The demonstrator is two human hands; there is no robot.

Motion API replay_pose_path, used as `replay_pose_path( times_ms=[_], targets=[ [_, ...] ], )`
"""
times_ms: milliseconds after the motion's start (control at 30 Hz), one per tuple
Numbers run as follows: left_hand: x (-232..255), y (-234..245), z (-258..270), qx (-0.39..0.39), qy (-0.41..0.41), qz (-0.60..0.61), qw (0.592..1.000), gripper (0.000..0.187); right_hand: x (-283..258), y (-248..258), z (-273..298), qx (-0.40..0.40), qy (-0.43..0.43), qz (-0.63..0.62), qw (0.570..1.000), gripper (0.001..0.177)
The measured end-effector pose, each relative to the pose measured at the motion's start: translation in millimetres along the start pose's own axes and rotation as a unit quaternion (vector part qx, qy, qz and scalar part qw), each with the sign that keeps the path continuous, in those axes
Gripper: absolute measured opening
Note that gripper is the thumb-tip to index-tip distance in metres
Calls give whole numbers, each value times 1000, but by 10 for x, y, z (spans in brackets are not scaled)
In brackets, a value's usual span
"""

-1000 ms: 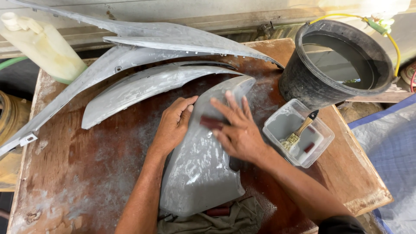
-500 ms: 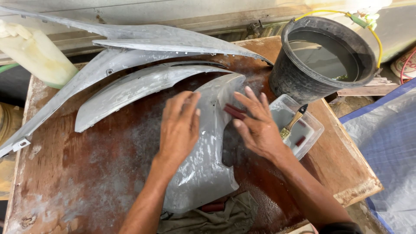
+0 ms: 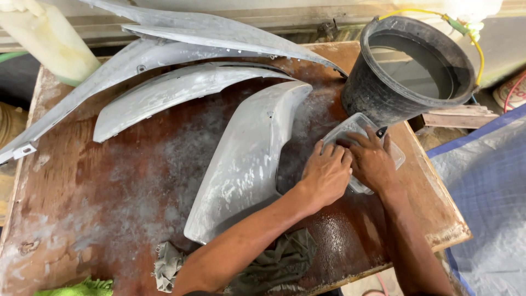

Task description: The person sands a grey plastic motorcycle fender with a sanding block, repeatedly dipping the block into a container of water. They work on the curved surface and edges of the fender, which rests on a wooden table alongside other similar parts.

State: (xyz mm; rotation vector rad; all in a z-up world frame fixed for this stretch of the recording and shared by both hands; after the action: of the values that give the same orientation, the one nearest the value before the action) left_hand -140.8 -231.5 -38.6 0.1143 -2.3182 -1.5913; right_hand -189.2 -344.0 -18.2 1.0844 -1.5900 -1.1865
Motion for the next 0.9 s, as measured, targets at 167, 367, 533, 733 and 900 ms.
replay_pose_path(
  times_ms=[167,367,533,733,900],
  targets=[
    [75,-39,-81,-93,41,-4,995,55,80,-252,64,-58,-24,17,998,22],
    [-28,-69,-177,-170,68,15,983,64,172,-425,61,-40,-56,-8,998,31],
    [-106,-270,-294,-164,86,8,983,66,172,-398,77,-34,-49,-9,998,28],
    [-115,-373,-290,-146,84,18,986,63,139,-386,85,-50,-43,-3,998,28],
    [-127,-438,-272,-98,93,36,990,62,187,-487,95,-69,-56,15,996,27]
  ],
)
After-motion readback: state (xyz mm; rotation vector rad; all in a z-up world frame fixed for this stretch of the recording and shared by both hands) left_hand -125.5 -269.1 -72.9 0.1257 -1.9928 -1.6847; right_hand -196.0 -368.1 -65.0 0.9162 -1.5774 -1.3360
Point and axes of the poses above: each hand's wrist, its own z-axis away from the middle knuckle, its own y-axis out of the back of the hand, x = y × z, the point moved 5 cm from there along -z, towards the middle knuckle, and after that the axes turned 1 degree about y, right-handed, at the moved point
